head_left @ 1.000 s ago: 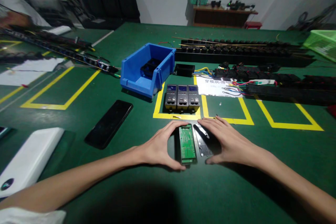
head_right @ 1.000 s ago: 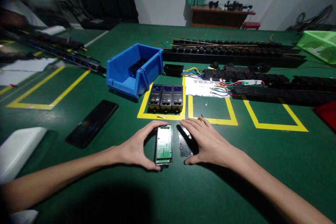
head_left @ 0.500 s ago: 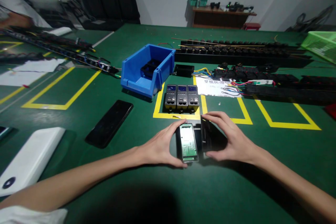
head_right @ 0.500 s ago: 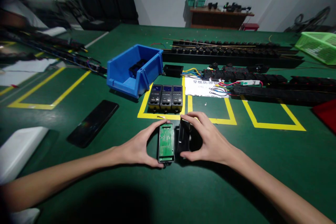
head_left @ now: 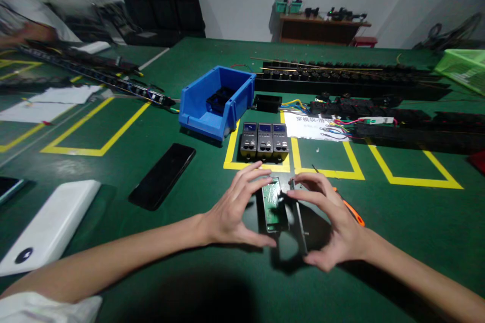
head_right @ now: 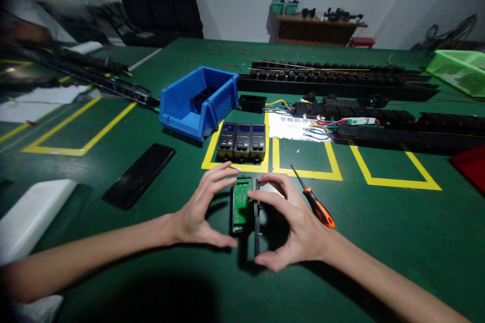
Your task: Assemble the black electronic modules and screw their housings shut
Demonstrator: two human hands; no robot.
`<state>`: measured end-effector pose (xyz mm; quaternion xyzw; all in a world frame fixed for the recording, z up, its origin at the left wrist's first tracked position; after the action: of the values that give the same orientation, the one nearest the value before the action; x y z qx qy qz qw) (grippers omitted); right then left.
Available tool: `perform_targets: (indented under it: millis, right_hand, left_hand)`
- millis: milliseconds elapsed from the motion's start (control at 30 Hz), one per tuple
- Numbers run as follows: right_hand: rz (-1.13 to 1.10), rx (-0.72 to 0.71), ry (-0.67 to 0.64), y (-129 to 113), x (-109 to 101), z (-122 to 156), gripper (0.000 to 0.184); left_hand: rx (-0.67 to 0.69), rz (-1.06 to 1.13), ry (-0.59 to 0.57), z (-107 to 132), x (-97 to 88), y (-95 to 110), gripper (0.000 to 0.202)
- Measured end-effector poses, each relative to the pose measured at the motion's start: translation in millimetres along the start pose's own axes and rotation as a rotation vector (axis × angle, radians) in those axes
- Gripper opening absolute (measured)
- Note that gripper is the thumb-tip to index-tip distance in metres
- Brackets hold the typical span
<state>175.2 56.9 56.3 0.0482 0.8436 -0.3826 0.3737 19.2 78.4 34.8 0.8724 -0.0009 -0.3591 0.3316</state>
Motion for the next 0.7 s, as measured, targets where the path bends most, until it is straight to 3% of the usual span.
perform_targets:
  millis: [100,233,433,700]
  right_hand:
    - [-0.054,-0.092,0.039,-16.3,7.4,3.6,0.091]
    - [-0.080,-0.151,0.070,-28.5,17.3,7.8,0.092]
    - [-0.058,-0.111,0.078,-21.8,22.0,10.8,0.092]
    - [-0.016,0.001,0.022,-3.5,24.7,9.0,0.095]
  left_hand:
    - [0.128,-0.032,0.027,6.5,0.7,23.1,0.112]
    - [0.113,0.040,0.006,11.9,6.7,32.9,0.116]
    - [-0.025,0.170,0.005,11.3,6.9,22.8,0.119]
    - [-0.169,0.247,0.010,7.6,5.3,10.5,0.107]
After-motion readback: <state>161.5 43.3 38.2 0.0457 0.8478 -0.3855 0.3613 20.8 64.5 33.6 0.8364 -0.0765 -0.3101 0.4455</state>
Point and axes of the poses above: each hand's wrist, its own z-axis away from the middle knuckle, its own x-axis out of the palm, y = z × x, the point moved 8 cm from there along -z, towards the middle knuckle
